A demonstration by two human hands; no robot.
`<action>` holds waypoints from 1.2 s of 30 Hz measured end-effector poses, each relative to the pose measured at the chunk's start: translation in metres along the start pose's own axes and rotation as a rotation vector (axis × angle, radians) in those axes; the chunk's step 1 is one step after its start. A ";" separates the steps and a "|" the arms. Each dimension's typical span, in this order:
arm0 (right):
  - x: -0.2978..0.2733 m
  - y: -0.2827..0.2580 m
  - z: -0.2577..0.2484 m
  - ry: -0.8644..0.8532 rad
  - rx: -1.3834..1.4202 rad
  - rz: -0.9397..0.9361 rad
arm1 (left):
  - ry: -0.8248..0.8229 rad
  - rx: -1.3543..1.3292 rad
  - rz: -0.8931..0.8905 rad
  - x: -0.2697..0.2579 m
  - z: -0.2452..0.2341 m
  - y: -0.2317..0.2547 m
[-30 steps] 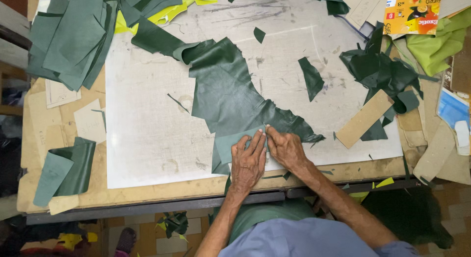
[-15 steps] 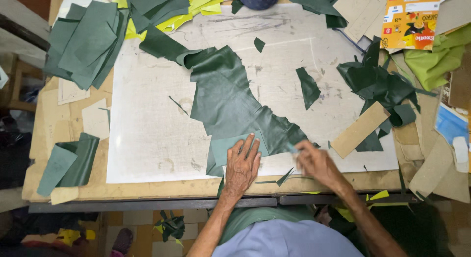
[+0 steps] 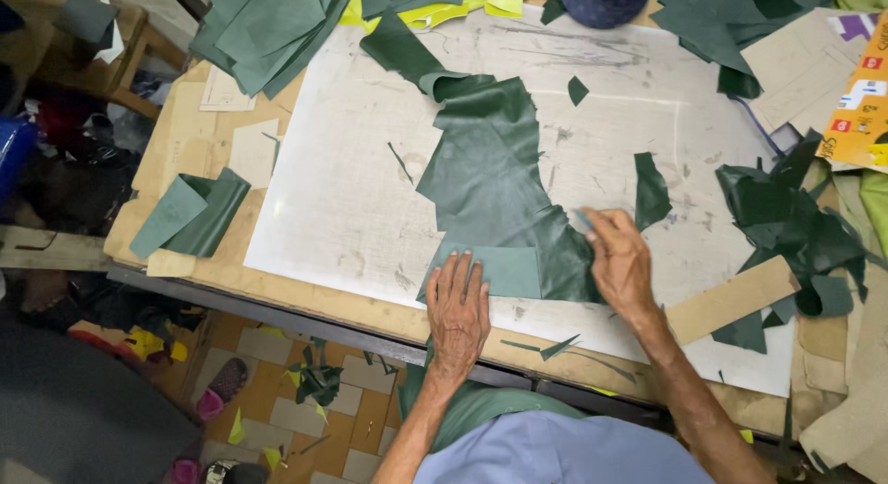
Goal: The person uses a utility knife to cut green material along the edges of paper templates placed on a worktable. They repeatedly position templates, trace outlines, and cut out shapes, then set the cut pieces aside.
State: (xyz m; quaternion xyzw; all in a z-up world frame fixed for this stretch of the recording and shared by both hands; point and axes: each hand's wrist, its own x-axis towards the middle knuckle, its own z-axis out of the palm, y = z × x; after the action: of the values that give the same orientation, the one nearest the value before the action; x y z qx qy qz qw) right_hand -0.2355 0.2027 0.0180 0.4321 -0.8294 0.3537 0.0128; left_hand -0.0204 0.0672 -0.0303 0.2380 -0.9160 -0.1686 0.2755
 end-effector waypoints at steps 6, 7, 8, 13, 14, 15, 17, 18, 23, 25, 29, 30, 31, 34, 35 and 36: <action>0.014 -0.045 0.090 -0.237 0.041 -0.247 | -0.025 -0.027 -0.027 -0.005 0.000 -0.016; 0.016 -0.051 0.101 -0.263 0.045 -0.258 | -0.024 -0.047 -0.027 -0.006 0.002 -0.018; 0.019 -0.057 0.109 -0.250 0.049 -0.276 | -0.023 -0.070 -0.025 -0.006 0.003 -0.020; 0.027 -0.073 0.126 -0.214 0.021 -0.320 | -0.024 -0.105 -0.022 -0.010 0.009 -0.027; 0.027 -0.074 0.127 -0.222 0.012 -0.316 | -0.025 -0.110 -0.019 -0.010 0.009 -0.029; 0.027 -0.076 0.127 -0.230 0.003 -0.311 | -0.020 -0.113 -0.019 -0.010 0.009 -0.030; 0.026 -0.076 0.128 -0.250 -0.024 -0.317 | -0.012 -0.118 -0.015 -0.010 0.009 -0.029; 0.025 -0.077 0.130 -0.261 -0.042 -0.326 | -0.019 -0.117 -0.018 -0.009 0.009 -0.029; 0.019 -0.067 0.125 -0.275 -0.076 -0.366 | -0.067 -0.089 -0.030 -0.003 0.006 -0.025; 0.012 -0.056 0.117 -0.276 -0.059 -0.378 | -0.087 -0.018 -0.013 -0.001 0.005 -0.023; -0.005 -0.017 0.091 -0.262 -0.180 -0.423 | -0.100 0.076 0.005 -0.001 0.005 -0.019; -0.008 -0.005 0.082 -0.248 -0.211 -0.435 | -0.104 0.080 0.004 0.000 0.005 -0.017; -0.012 0.005 0.072 -0.233 -0.243 -0.447 | -0.109 0.084 0.003 0.001 0.004 -0.016; -0.020 0.029 0.045 -0.199 -0.287 -0.408 | -0.108 0.092 0.010 0.003 0.000 -0.012; -0.019 0.032 0.040 -0.197 -0.290 -0.397 | -0.105 0.093 0.013 0.004 -0.001 -0.011; -0.019 0.034 0.035 -0.197 -0.292 -0.385 | -0.111 0.095 0.015 0.004 -0.002 -0.011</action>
State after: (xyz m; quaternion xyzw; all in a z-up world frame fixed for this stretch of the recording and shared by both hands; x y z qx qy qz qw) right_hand -0.2386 0.2079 -0.0341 0.6080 -0.7714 0.1774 0.0611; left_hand -0.0186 0.0557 -0.0311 0.2343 -0.9386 -0.1360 0.2138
